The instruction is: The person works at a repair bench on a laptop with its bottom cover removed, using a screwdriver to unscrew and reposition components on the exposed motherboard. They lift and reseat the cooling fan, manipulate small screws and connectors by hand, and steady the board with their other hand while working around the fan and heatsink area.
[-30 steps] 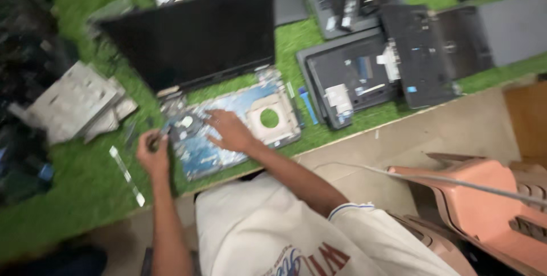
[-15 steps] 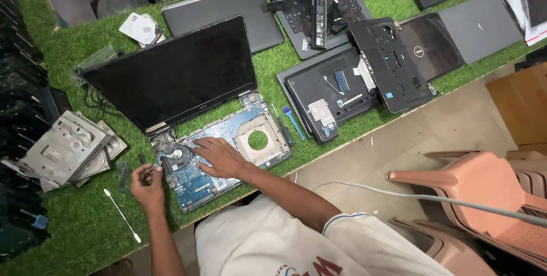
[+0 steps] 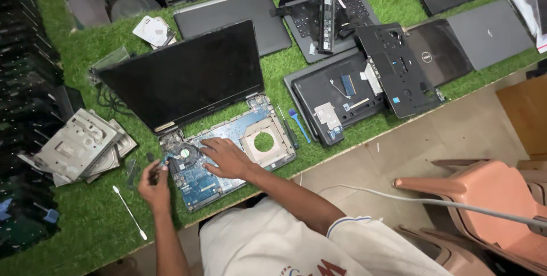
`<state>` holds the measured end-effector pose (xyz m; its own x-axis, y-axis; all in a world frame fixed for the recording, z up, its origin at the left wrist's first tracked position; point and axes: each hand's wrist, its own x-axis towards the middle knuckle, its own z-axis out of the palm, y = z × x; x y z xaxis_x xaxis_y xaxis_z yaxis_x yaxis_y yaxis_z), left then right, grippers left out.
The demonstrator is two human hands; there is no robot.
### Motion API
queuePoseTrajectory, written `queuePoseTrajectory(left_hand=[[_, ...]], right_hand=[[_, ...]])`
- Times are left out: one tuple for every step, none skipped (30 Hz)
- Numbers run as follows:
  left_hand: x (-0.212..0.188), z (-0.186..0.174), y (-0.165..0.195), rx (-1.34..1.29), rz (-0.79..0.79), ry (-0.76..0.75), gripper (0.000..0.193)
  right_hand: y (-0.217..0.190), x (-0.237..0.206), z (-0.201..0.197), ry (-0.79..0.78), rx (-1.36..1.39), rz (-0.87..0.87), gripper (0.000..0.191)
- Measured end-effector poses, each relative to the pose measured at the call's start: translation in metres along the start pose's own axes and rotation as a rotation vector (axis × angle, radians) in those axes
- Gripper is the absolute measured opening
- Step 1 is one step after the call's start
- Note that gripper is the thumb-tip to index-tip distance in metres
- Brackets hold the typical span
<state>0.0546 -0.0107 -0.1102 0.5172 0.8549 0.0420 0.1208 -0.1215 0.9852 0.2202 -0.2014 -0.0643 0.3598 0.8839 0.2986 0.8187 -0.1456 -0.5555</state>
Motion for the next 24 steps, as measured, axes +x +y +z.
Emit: queuePoseTrajectory(left_hand=[[-0.0020,-0.0007,-0.0005,0.009,0.002,0.000,0.029],[-0.0024,-0.0013,-0.0009,0.029,-0.008,0.000,0.030],[-0.0018,-0.0012,-0.0012,0.044,-0.014,0.003,0.031],[-0.0031,-0.0015,-0.0018,0.061,-0.024,0.005,0.032],[-0.0041,-0.0021,-0.0023,0.061,-0.026,0.005,0.032],[-0.0039,-0.0019,-0.0027,0.060,-0.023,0.006,0.031],[-0.0039,-0.0015,-0.0031,0.058,-0.023,0.009,0.031],[-0.0049,-0.0018,-0.0034,0.057,-0.025,0.013,0.031],[-0.0056,-0.0018,-0.0037,0.056,-0.026,0.015,0.030],[-0.0047,-0.0009,-0.0038,0.052,-0.022,0.020,0.029],[-0.0042,-0.0003,-0.0039,0.046,-0.026,0.025,0.029],[-0.0045,-0.0001,-0.0039,0.043,-0.032,0.027,0.029],[-0.0047,-0.0002,-0.0039,0.040,-0.039,0.030,0.030],[-0.0044,-0.0005,-0.0037,0.047,-0.030,0.027,0.030],[-0.0036,-0.0004,-0.0035,0.053,-0.019,0.025,0.030],[-0.0037,-0.0008,-0.0033,0.060,-0.011,0.023,0.031],[-0.0033,-0.0012,-0.0029,0.050,-0.010,0.023,0.031],[-0.0027,-0.0007,-0.0028,0.039,-0.007,0.022,0.032],[-0.0023,-0.0006,-0.0026,0.028,-0.005,0.021,0.033],[-0.0019,-0.0002,-0.0022,0.029,-0.014,0.026,0.033],[-0.0019,0.0002,-0.0019,0.030,-0.023,0.030,0.033],[-0.0023,0.0004,-0.0017,0.033,-0.034,0.034,0.033],[-0.0028,0.0004,-0.0017,0.036,-0.030,0.037,0.033],[-0.0031,0.0005,-0.0016,0.039,-0.025,0.039,0.032]], right_hand=[[-0.0006,-0.0009,-0.0002,-0.006,-0.001,0.002,0.044],[-0.0008,-0.0005,-0.0005,-0.009,-0.003,0.003,0.044],[0.0002,0.0012,-0.0015,-0.014,-0.006,0.004,0.044],[-0.0004,0.0008,-0.0020,-0.021,-0.007,0.007,0.044],[-0.0016,0.0000,-0.0019,-0.028,-0.006,0.012,0.044],[-0.0010,0.0005,-0.0022,-0.019,-0.006,0.006,0.044],[-0.0007,0.0009,-0.0028,-0.013,-0.006,-0.001,0.043],[-0.0018,-0.0003,-0.0023,-0.007,-0.002,-0.003,0.043],[-0.0028,-0.0017,-0.0019,-0.010,-0.003,0.002,0.043],[-0.0023,-0.0009,-0.0020,-0.010,-0.007,0.001,0.043],[-0.0019,-0.0002,-0.0020,-0.010,-0.011,-0.001,0.043],[-0.0016,-0.0002,-0.0021,-0.014,-0.014,-0.003,0.043],[-0.0014,-0.0002,-0.0022,-0.017,-0.015,-0.003,0.043],[-0.0014,0.0003,-0.0022,-0.021,-0.017,-0.006,0.043],[-0.0011,0.0011,-0.0025,-0.017,-0.014,-0.005,0.043],[-0.0015,0.0006,-0.0025,-0.015,-0.010,-0.001,0.044],[-0.0018,0.0006,-0.0026,-0.013,-0.006,0.001,0.044],[-0.0018,0.0008,-0.0029,-0.017,-0.010,0.002,0.044],[-0.0023,0.0007,-0.0029,-0.021,-0.013,0.004,0.044],[-0.0025,0.0009,-0.0030,-0.024,-0.015,0.005,0.045],[-0.0025,0.0012,-0.0032,-0.023,-0.016,0.006,0.045],[-0.0027,0.0013,-0.0033,-0.022,-0.016,0.006,0.045],[-0.0027,0.0015,-0.0033,-0.020,-0.015,0.007,0.045],[-0.0026,0.0020,-0.0035,-0.020,-0.012,0.006,0.044]])
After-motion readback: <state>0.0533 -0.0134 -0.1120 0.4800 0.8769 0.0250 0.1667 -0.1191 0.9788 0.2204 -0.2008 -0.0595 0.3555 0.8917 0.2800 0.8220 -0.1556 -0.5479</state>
